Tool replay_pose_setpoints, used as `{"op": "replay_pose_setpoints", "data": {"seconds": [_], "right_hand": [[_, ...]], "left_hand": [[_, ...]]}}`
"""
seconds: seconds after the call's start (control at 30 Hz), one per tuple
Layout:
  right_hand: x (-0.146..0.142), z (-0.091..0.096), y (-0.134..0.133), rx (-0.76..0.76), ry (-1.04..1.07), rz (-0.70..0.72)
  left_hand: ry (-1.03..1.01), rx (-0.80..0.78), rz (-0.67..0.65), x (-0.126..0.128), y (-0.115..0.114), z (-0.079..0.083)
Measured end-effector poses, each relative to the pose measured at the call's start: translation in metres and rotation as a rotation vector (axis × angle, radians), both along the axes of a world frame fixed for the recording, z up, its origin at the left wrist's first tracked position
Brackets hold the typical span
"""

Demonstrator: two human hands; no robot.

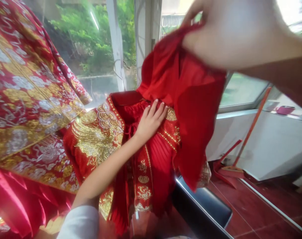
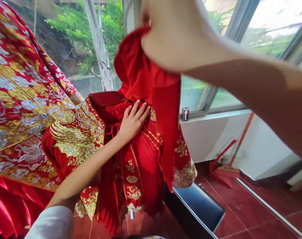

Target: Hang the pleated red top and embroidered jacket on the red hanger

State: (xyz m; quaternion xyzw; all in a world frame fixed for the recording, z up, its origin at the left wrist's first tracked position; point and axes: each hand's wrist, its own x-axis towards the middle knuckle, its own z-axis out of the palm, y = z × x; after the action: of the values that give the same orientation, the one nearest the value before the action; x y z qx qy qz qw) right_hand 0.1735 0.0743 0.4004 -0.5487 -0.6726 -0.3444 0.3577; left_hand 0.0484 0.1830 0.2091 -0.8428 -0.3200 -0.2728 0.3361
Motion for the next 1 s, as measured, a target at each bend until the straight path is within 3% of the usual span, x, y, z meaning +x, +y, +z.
{"op": "replay_pose_setpoints", "data": {"seconds": [0.07,0.1,0.17,0.2,0.27,0.33,0.37,0.47,0.57,0.63,0.83,0.9,1.0], "right_hand": [[-0.005,-0.05,-0.023,-0.086,-0.332,-0.255],[-0.005,-0.081,-0.031,-0.242,-0.455,-0.228],[0.001,-0.141,-0.037,-0.421,-0.565,0.063],[0.004,-0.164,-0.034,-0.43,-0.569,0.136],[0.01,-0.188,-0.015,-0.509,-0.482,0.289],[0.013,-0.178,0.018,-0.541,-0.312,0.41],[0.014,-0.163,0.038,-0.516,-0.244,0.426],[0.013,-0.115,0.099,-0.368,-0.051,0.473],[0.011,-0.095,0.139,-0.539,-0.017,0.7],[0.009,-0.097,0.146,-0.625,0.032,0.777],[-0.005,-0.095,0.135,-0.578,0.351,0.806],[0.0,-0.092,0.138,-0.63,0.393,0.842],[0.028,-0.096,0.149,-0.828,0.383,0.988]], "left_hand": [[0.012,-0.142,-0.03,-0.018,-0.024,0.006],[0.025,-0.241,-0.059,-0.031,-0.039,0.011],[0.042,-0.466,-0.146,-0.062,-0.066,0.026],[-0.024,-0.52,-0.182,-0.079,-0.075,0.036],[-0.302,-0.388,-0.159,-0.111,-0.077,0.06],[-0.474,-0.163,-0.022,-0.137,-0.058,0.084],[-0.479,-0.145,0.032,-0.146,-0.044,0.094],[-0.41,-0.491,0.037,-0.164,0.001,0.111],[-0.331,-0.717,0.039,-0.167,0.018,0.114],[-0.353,-0.702,0.047,-0.165,0.015,0.114],[-0.598,-0.525,0.038,-0.151,-0.002,0.119],[-0.592,-0.569,0.043,-0.159,-0.001,0.118],[-0.492,-0.749,0.053,-0.193,0.001,0.114]]}}
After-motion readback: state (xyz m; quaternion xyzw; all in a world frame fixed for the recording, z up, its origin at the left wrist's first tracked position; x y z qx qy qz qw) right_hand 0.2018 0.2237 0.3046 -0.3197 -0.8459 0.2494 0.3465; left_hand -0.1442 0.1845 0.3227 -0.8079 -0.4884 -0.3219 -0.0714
